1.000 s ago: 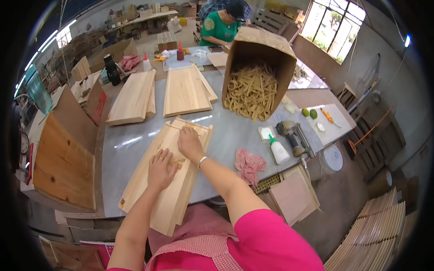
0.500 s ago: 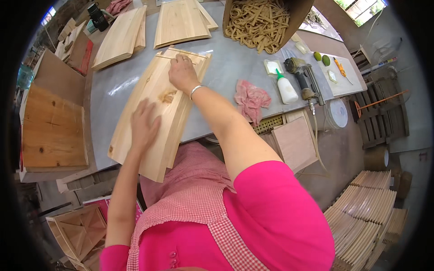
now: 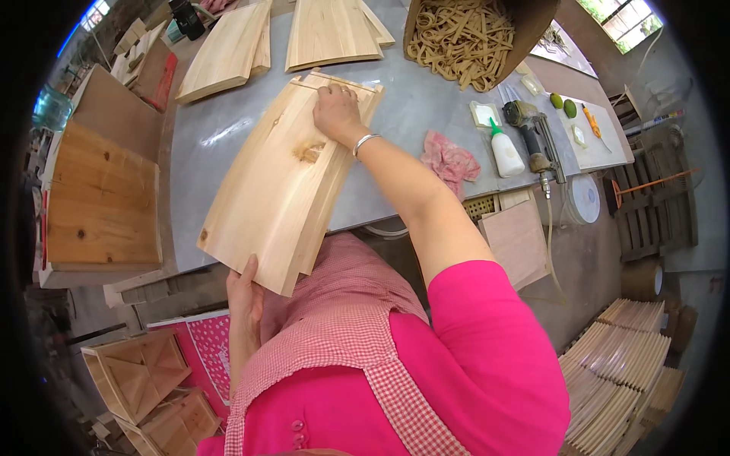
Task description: The person applies glue onto the edges of wooden boards using a glue bottle, fits the boards together to assemble a wooden box, and secures the box with rubber bands.
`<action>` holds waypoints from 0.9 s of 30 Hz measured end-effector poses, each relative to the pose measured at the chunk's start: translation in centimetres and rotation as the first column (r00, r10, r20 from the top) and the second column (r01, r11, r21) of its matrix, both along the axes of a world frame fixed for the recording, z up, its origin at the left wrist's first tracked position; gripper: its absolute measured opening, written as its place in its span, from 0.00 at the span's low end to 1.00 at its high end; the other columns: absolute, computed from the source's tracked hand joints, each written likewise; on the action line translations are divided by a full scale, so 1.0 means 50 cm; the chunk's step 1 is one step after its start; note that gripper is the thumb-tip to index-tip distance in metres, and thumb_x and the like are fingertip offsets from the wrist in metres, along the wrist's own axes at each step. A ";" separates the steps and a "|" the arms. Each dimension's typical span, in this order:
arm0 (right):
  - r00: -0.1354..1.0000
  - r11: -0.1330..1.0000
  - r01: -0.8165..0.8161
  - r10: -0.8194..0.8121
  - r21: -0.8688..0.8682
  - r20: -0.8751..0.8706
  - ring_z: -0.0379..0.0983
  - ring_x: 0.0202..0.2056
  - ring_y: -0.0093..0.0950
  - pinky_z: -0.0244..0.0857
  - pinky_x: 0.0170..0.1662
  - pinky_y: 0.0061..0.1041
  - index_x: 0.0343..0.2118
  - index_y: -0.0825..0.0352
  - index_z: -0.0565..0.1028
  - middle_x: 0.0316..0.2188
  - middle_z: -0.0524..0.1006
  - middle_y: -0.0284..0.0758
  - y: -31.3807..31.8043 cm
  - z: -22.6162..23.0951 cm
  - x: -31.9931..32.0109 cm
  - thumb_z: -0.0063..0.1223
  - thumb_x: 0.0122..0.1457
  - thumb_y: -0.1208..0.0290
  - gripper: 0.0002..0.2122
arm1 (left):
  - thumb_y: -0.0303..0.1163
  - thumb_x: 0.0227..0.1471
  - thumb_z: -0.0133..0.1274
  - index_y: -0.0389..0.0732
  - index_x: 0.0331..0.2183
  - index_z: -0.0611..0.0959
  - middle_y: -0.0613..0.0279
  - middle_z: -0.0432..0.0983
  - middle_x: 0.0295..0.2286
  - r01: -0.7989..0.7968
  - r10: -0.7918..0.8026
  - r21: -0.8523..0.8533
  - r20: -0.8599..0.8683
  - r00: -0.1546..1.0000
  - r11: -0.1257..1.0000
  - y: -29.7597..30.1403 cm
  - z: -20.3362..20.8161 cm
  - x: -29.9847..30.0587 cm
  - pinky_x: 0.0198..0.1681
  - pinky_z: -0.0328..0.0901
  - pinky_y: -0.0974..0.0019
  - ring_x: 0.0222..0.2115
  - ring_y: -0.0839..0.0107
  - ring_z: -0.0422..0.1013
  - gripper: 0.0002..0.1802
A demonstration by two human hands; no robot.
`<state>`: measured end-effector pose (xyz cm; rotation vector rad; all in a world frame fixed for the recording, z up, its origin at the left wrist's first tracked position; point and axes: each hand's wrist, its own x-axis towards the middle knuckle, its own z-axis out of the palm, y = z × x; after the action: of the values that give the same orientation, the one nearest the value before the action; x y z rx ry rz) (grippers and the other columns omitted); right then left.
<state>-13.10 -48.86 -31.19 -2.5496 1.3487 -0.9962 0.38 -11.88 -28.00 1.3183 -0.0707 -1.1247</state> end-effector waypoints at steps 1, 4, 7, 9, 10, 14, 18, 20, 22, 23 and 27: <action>1.000 1.000 -0.003 0.004 0.018 -0.006 0.72 0.46 0.43 0.61 0.55 0.44 0.38 0.70 0.76 0.40 0.76 0.46 -0.003 0.000 0.000 0.49 0.55 0.68 0.12 | 0.25 0.59 0.54 0.30 0.59 0.63 0.51 0.68 0.54 0.005 -0.005 -0.004 0.005 1.000 1.000 -0.004 0.006 0.001 0.55 0.67 0.59 0.53 0.62 0.69 0.29; 1.000 0.999 0.000 0.000 0.035 -0.016 0.72 0.47 0.43 0.61 0.54 0.45 0.38 0.70 0.76 0.40 0.76 0.47 -0.003 0.000 -0.010 0.49 0.56 0.68 0.12 | 0.25 0.59 0.54 0.31 0.59 0.64 0.51 0.67 0.54 0.012 -0.012 0.026 0.001 1.000 1.000 -0.005 0.010 -0.002 0.55 0.67 0.60 0.53 0.62 0.69 0.29; 1.000 1.000 0.000 0.000 0.023 -0.020 0.72 0.47 0.44 0.61 0.54 0.45 0.39 0.70 0.75 0.41 0.76 0.47 -0.003 -0.005 -0.014 0.49 0.56 0.68 0.12 | 0.23 0.60 0.52 0.31 0.59 0.64 0.50 0.67 0.55 0.009 -0.009 0.026 0.018 1.000 1.000 -0.006 0.000 -0.010 0.56 0.67 0.60 0.53 0.62 0.69 0.28; 1.000 1.000 0.002 -0.002 0.005 -0.021 0.71 0.46 0.44 0.60 0.54 0.44 0.39 0.69 0.74 0.40 0.75 0.47 0.009 -0.013 -0.012 0.51 0.56 0.68 0.12 | 0.23 0.60 0.52 0.31 0.59 0.63 0.51 0.67 0.55 0.009 -0.009 0.011 0.017 1.000 1.000 0.000 -0.004 -0.009 0.56 0.67 0.60 0.53 0.62 0.69 0.28; 1.000 1.000 0.003 -0.003 -0.003 -0.017 0.71 0.46 0.44 0.60 0.54 0.44 0.39 0.69 0.74 0.40 0.75 0.47 -0.009 -0.009 -0.009 0.51 0.56 0.68 0.12 | 0.23 0.60 0.51 0.31 0.59 0.63 0.51 0.67 0.54 0.008 -0.009 0.011 0.010 1.000 1.000 -0.006 -0.008 -0.008 0.55 0.67 0.60 0.53 0.62 0.69 0.27; 1.000 1.000 -0.005 0.005 -0.020 0.004 0.71 0.45 0.43 0.60 0.54 0.43 0.39 0.69 0.74 0.39 0.75 0.46 0.007 0.001 -0.006 0.51 0.55 0.69 0.11 | 0.28 0.60 0.54 0.30 0.59 0.64 0.51 0.66 0.56 0.046 -0.046 0.037 0.013 0.999 0.998 0.003 -0.008 0.000 0.58 0.64 0.58 0.54 0.60 0.67 0.29; 0.999 1.000 -0.001 0.002 -0.027 0.041 0.72 0.44 0.45 0.62 0.52 0.45 0.37 0.68 0.74 0.41 0.75 0.45 0.003 0.001 -0.006 0.50 0.56 0.71 0.08 | 0.33 0.59 0.56 0.29 0.50 0.76 0.51 0.77 0.43 0.104 -0.138 0.187 0.179 0.974 0.977 0.040 -0.006 0.036 0.46 0.70 0.62 0.45 0.65 0.74 0.21; 0.999 1.000 -0.002 0.003 -0.022 0.040 0.71 0.44 0.45 0.62 0.52 0.44 0.37 0.68 0.74 0.41 0.75 0.45 0.006 0.002 -0.009 0.50 0.56 0.71 0.08 | 0.39 0.56 0.60 0.32 0.37 0.83 0.52 0.81 0.29 0.184 -0.611 0.598 0.664 0.432 0.780 0.058 0.075 0.054 0.37 0.71 0.63 0.33 0.65 0.79 0.17; 1.000 1.000 0.014 -0.014 -0.009 0.010 0.71 0.45 0.44 0.62 0.52 0.44 0.38 0.68 0.74 0.42 0.75 0.45 0.003 0.002 -0.012 0.50 0.56 0.71 0.09 | 0.39 0.53 0.60 0.35 0.29 0.84 0.51 0.80 0.22 0.047 -0.579 0.592 0.763 0.287 0.804 0.022 0.129 0.047 0.31 0.71 0.60 0.24 0.58 0.78 0.15; 1.000 1.000 0.005 -0.005 -0.021 0.016 0.71 0.45 0.44 0.62 0.52 0.44 0.38 0.68 0.74 0.42 0.75 0.45 0.000 0.005 -0.011 0.50 0.56 0.71 0.09 | 0.39 0.52 0.61 0.36 0.30 0.84 0.51 0.80 0.24 0.061 -0.639 0.637 0.760 0.123 0.769 0.000 0.149 0.054 0.31 0.70 0.57 0.25 0.55 0.78 0.14; 0.998 0.999 -0.017 0.020 -0.039 0.053 0.70 0.47 0.45 0.59 0.56 0.44 0.39 0.70 0.75 0.41 0.74 0.46 0.001 0.006 -0.003 0.50 0.56 0.69 0.11 | 0.39 0.52 0.59 0.39 0.44 0.79 0.46 0.77 0.43 0.287 -0.398 0.451 0.889 -0.225 0.845 -0.151 0.141 0.049 0.46 0.67 0.53 0.43 0.50 0.73 0.20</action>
<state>-13.26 -48.82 -30.91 -2.5385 1.3024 -1.0900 2.81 -19.41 -20.96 2.0404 -1.7536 -0.1722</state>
